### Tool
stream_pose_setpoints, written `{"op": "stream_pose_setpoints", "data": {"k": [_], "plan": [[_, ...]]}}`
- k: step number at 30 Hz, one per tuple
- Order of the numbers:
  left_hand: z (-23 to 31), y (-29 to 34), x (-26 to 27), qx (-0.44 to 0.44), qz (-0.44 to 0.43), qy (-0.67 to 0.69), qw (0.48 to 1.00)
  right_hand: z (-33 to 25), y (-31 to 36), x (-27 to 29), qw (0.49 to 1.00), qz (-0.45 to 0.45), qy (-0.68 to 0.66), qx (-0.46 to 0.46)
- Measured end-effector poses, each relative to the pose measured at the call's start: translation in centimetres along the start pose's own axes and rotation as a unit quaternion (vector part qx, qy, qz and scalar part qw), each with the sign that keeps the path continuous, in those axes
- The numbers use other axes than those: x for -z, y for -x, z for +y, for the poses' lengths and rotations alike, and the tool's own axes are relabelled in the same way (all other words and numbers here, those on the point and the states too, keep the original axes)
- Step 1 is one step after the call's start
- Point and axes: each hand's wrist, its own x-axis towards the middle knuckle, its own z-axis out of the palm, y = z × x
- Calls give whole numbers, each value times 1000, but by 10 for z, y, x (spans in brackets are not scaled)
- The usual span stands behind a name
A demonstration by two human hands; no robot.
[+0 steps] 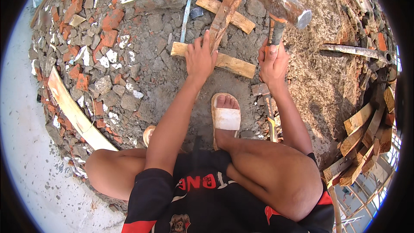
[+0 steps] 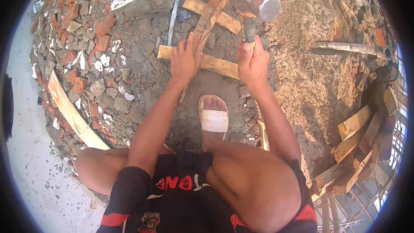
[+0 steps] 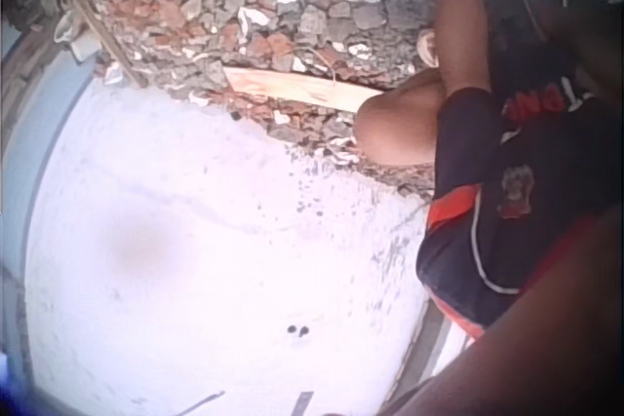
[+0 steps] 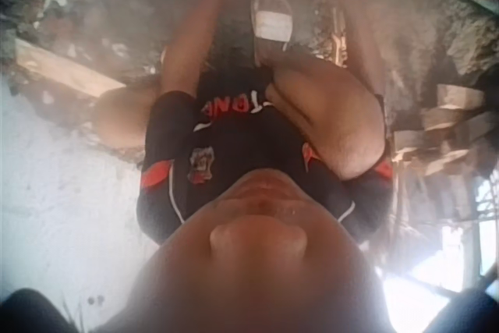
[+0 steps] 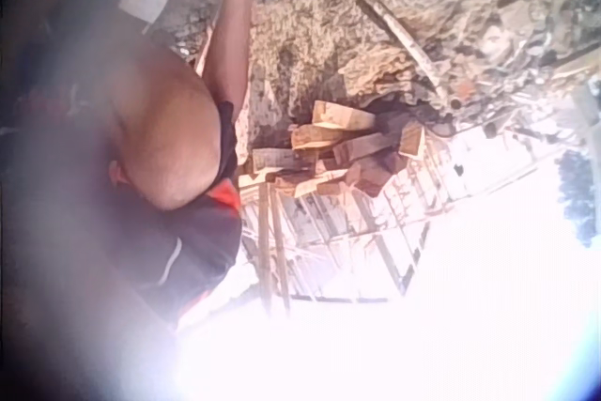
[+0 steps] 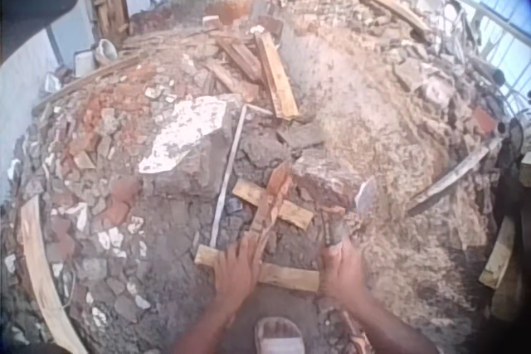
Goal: The person sits on the ground at a construction site and uses a hammer to repeatedly strike a metal bar placed on wooden blocks. The person adjusts the metal bar and wooden blocks between strikes.
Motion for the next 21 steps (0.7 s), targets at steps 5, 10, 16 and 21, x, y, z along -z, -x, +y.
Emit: {"op": "stream_pose_setpoints", "data": {"k": [5, 10, 16, 21], "plan": [[14, -1, -3, -4, -2, -6, 1000, 46, 2, -40, 967, -115, 189, -129], [4, -3, 3, -7, 8, 7, 1000, 15, -2, -35, 986, -109, 72, -108], [5, 0, 0, 1, 1, 5, 1000, 18, 25, -36, 995, -37, 48, -76], [6, -4, -3, -17, 17, -2, 1000, 64, -12, -48, 972, -93, 113, -184]]}}
